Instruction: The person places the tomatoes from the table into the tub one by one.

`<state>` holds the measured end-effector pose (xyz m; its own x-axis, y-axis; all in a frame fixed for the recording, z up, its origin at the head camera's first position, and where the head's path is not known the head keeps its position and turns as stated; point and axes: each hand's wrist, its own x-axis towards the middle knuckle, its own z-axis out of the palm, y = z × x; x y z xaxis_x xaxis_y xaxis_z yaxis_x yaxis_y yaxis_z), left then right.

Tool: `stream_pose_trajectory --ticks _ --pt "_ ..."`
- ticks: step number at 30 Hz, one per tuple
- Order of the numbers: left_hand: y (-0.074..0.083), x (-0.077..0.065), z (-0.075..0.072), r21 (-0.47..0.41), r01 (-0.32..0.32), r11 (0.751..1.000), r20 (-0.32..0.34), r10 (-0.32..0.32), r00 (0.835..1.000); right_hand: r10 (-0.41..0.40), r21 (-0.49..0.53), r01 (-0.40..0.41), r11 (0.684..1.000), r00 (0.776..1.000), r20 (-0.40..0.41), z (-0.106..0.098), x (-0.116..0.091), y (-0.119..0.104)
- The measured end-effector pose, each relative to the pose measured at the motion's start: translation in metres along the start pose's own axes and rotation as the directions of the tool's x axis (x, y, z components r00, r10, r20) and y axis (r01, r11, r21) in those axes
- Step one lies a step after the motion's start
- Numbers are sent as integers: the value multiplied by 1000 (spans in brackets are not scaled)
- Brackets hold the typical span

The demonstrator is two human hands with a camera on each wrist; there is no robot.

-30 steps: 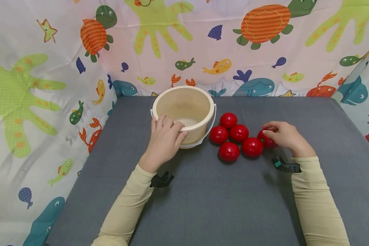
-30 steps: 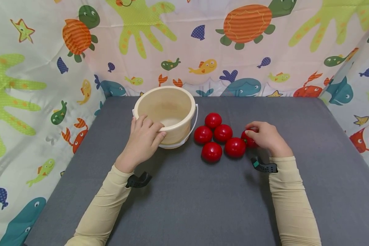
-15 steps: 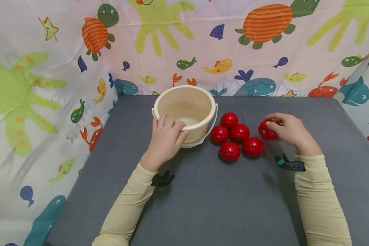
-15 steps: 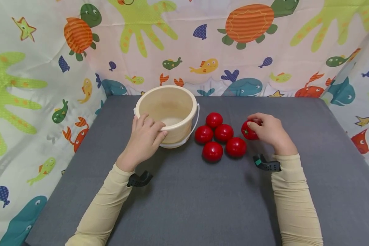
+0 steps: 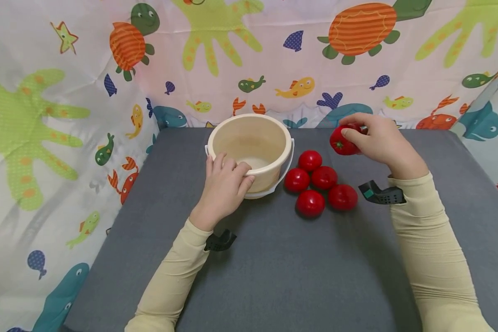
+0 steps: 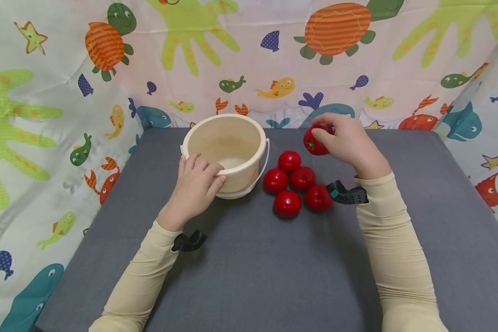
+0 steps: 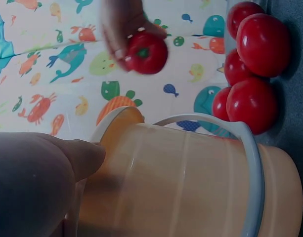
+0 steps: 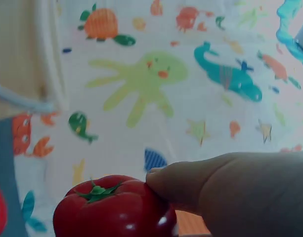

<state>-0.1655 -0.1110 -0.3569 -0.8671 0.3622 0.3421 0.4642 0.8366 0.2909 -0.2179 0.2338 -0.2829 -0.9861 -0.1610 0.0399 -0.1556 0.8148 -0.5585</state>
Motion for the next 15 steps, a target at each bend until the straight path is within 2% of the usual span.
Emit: stream_pose_trajectory --ticks 5,9,12,15 --pt "0 0 0 -2 -2 1000 -2 2 1000 -53 33 54 998 998 -36 -2 13 -34" --pt "-2 0 2 3 -7 1000 -7 7 1000 -138 47 141 989 988 -73 3 23 -60" --pt "-3 0 3 15 -10 1000 -9 10 1000 -172 62 176 982 983 -58 9 29 -77" --pt "-4 0 3 22 -11 1000 -6 11 1000 -174 79 175 981 985 -21 19 36 -92"
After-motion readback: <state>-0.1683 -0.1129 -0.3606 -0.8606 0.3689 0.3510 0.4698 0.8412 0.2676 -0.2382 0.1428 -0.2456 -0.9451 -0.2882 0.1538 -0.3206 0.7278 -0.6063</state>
